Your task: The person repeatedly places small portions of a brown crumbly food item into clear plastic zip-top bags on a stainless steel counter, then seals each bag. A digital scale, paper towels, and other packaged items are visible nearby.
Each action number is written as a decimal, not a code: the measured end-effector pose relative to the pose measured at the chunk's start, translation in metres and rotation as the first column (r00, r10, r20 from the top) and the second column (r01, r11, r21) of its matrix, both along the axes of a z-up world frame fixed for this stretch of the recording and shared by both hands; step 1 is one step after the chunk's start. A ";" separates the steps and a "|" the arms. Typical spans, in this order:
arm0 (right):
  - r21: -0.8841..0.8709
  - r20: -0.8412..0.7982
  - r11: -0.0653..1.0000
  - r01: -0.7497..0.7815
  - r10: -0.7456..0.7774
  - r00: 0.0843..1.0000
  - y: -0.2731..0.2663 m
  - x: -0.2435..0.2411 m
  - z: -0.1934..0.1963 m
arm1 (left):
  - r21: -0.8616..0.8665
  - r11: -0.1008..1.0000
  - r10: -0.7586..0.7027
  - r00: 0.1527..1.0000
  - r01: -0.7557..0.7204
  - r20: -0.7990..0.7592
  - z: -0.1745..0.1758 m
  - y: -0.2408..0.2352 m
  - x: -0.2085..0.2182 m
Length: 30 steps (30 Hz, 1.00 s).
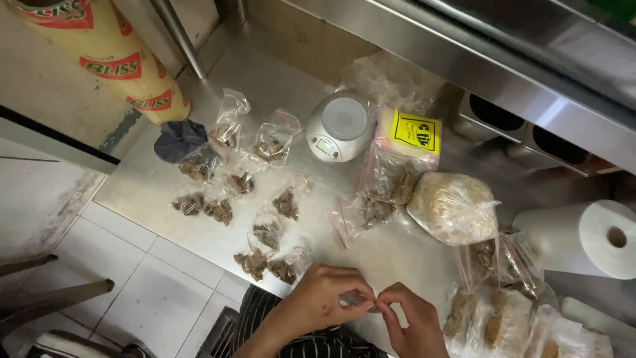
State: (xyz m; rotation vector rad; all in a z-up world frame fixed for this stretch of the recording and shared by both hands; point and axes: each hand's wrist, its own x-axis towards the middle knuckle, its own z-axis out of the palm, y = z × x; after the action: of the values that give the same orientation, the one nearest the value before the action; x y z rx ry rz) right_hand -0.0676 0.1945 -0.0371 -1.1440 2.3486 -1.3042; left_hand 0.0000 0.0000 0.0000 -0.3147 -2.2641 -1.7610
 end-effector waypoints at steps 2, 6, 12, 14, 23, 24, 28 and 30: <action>-0.033 0.035 0.999 -0.002 0.003 0.999 -0.004 0.002 0.007 | 0.022 0.999 -0.025 1.000 0.025 0.018 -0.002 0.000 0.000; -0.082 0.094 0.997 -0.005 0.013 0.995 -0.001 0.005 0.004 | 0.043 0.998 -0.042 0.999 0.042 0.002 0.002 0.000 0.001; -0.122 0.051 0.992 -0.012 0.018 0.999 0.002 0.006 -0.013 | -0.020 0.999 -0.049 0.999 0.049 0.004 0.005 -0.006 0.004; -0.119 0.068 0.993 0.000 0.008 0.998 0.002 0.006 -0.012 | -0.038 0.998 -0.043 0.999 0.043 0.011 -0.004 -0.009 0.007; -0.164 0.043 0.984 0.072 -0.065 0.997 0.006 0.007 -0.019 | 0.003 0.999 0.041 0.999 -0.041 0.027 -0.008 -0.024 0.014; -0.166 0.038 0.983 0.075 -0.069 0.997 0.005 0.007 -0.019 | 0.002 0.998 0.058 0.998 -0.058 0.034 -0.009 -0.026 0.015; -0.183 0.028 0.976 0.117 -0.114 0.993 0.004 0.011 -0.021 | -0.008 0.996 0.091 0.996 -0.090 0.020 -0.011 -0.031 0.018; -0.229 -0.001 0.963 0.142 -0.146 0.989 0.003 0.010 -0.020 | 0.042 0.993 0.112 0.993 -0.113 0.038 -0.013 -0.035 0.020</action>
State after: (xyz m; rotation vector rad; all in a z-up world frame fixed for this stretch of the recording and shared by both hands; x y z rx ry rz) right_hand -0.0581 0.1975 -0.0567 -1.0646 2.3816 -1.6572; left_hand 0.0197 -0.0345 -0.0134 -0.1451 -2.2168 -1.7701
